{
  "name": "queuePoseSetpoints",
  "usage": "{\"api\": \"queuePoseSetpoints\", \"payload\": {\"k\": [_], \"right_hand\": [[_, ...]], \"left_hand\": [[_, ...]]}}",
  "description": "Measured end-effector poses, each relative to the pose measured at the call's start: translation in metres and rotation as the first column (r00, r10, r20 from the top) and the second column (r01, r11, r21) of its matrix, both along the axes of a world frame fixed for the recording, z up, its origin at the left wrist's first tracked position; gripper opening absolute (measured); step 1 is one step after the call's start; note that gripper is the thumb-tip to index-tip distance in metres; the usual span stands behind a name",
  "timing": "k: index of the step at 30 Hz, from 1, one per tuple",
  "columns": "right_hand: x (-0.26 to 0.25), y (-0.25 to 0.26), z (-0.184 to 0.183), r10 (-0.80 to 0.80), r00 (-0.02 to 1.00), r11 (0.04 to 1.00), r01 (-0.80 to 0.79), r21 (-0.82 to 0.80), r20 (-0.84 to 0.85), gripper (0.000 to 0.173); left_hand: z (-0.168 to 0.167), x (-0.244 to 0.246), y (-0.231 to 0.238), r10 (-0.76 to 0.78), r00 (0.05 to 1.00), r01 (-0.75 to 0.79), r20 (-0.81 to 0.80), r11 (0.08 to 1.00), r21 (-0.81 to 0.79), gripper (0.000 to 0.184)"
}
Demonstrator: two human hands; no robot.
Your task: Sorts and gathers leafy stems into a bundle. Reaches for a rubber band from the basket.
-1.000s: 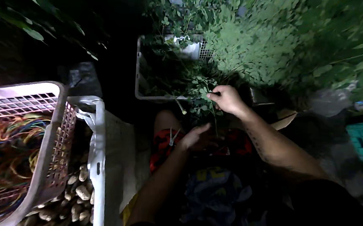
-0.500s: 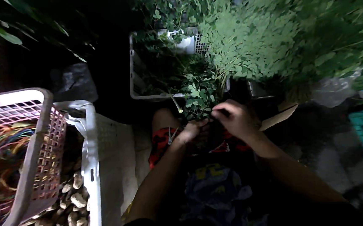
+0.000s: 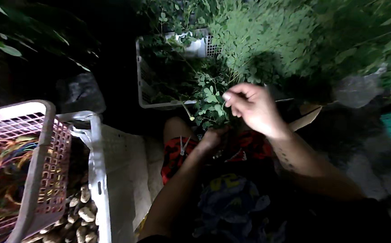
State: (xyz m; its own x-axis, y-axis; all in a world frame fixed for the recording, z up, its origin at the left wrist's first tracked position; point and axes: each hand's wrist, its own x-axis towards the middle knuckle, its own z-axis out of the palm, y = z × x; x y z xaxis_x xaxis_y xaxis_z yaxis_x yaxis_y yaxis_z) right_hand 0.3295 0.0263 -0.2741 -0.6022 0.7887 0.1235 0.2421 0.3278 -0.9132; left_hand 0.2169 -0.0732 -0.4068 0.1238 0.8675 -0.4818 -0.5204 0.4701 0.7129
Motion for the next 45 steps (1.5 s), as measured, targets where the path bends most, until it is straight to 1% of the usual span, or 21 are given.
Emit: {"api": "queuePoseSetpoints", "payload": {"k": [3,5,7,9,11,13,15,16,19,21,23,24,25,27,28,30,32,34,36,41,45], "right_hand": [[0.021,0.007,0.027,-0.065,0.897,0.994,0.019,-0.110,-0.437,0.012],[0.030,0.008,0.032,-0.139,0.793,0.976,0.007,-0.218,-0.593,0.009],[0.035,0.000,0.018,-0.221,0.841,0.949,0.069,-0.306,-0.494,0.008],[0.038,-0.014,-0.013,-0.242,0.941,0.924,0.150,-0.351,-0.235,0.011],[0.041,-0.030,-0.049,-0.162,0.985,0.908,0.174,-0.382,0.063,0.017],[0.045,-0.037,-0.071,-0.021,0.957,0.914,0.137,-0.382,0.291,0.021],[0.054,-0.034,-0.083,0.075,0.892,0.946,0.078,-0.316,0.446,0.027],[0.059,-0.030,-0.090,0.061,0.862,0.962,0.084,-0.260,0.503,0.030],[0.066,-0.009,-0.120,-0.117,0.767,0.985,0.172,-0.027,0.631,0.035],[0.060,-0.003,-0.133,-0.131,0.697,0.988,0.149,0.037,0.705,0.065],[0.043,0.003,-0.154,-0.087,0.641,0.995,0.021,0.097,0.762,0.088],[0.034,0.005,-0.168,-0.037,0.646,0.997,-0.025,0.070,0.763,0.088],[0.028,0.004,-0.185,0.001,0.700,1.000,-0.023,0.021,0.714,0.080],[0.021,-0.006,-0.205,0.009,0.878,0.988,0.065,-0.139,0.479,0.047],[0.016,-0.011,-0.199,0.028,0.930,0.952,0.088,-0.294,0.366,0.034],[0.011,-0.010,-0.195,0.149,0.941,0.855,0.032,-0.517,0.305,0.033],[0.008,-0.008,-0.197,0.242,0.899,0.819,0.013,-0.574,0.366,0.034],[0.020,-0.007,-0.189,0.242,0.876,0.815,0.049,-0.577,0.416,0.035],[0.052,0.006,-0.160,0.272,0.878,0.792,0.028,-0.610,0.394,0.039],[0.134,0.035,-0.067,0.196,0.889,0.856,0.051,-0.515,0.414,0.030],[0.165,0.047,-0.021,0.084,0.860,0.965,0.057,-0.258,0.504,0.025]], "left_hand": [[-0.005,-0.004,-0.003,0.009,0.998,-0.006,0.055,0.999,-0.049,0.030],[-0.005,-0.006,-0.004,0.021,0.997,-0.017,0.072,0.999,-0.049,0.029],[-0.005,-0.006,-0.006,0.033,0.992,-0.034,0.118,0.999,0.012,0.023],[-0.009,-0.005,-0.007,0.022,0.982,-0.040,0.187,0.995,0.096,0.018],[-0.010,-0.003,-0.008,0.021,0.971,-0.055,0.237,0.989,0.138,0.025],[-0.006,-0.001,-0.008,0.053,0.971,-0.075,0.232,0.993,0.087,0.040],[-0.006,0.001,-0.007,0.088,0.976,-0.093,0.201,0.996,0.011,0.043],[-0.007,0.001,-0.007,0.088,0.977,-0.088,0.196,0.996,-0.011,0.042],[-0.007,-0.001,-0.006,0.096,0.966,-0.096,0.238,0.995,-0.012,0.043],[-0.005,0.001,-0.005,0.073,0.966,-0.076,0.247,0.997,0.000,0.044],[-0.003,0.002,-0.003,0.060,0.968,-0.058,0.243,0.998,-0.012,0.044],[-0.003,0.002,-0.003,0.059,0.968,-0.054,0.244,0.998,-0.028,0.044],[-0.003,0.002,-0.004,0.055,0.966,-0.047,0.254,0.998,-0.038,0.044],[-0.003,0.000,-0.005,0.055,0.959,-0.047,0.279,0.998,-0.035,0.044],[-0.001,-0.003,-0.005,0.053,0.954,-0.050,0.295,0.999,-0.016,0.044],[0.007,-0.018,-0.005,0.039,0.944,-0.055,0.327,0.998,0.040,0.044],[0.020,-0.035,-0.004,0.036,0.940,-0.064,0.338,0.995,0.072,0.045],[0.032,-0.049,-0.001,0.043,0.942,-0.077,0.332,0.993,0.091,0.047],[0.043,-0.060,0.007,0.058,0.949,-0.091,0.311,0.992,0.093,0.048],[0.049,-0.074,0.025,0.079,0.928,-0.097,0.363,0.995,0.029,0.042],[0.043,-0.071,0.027,0.028,0.878,-0.053,0.478,0.998,0.039,0.038]]}}
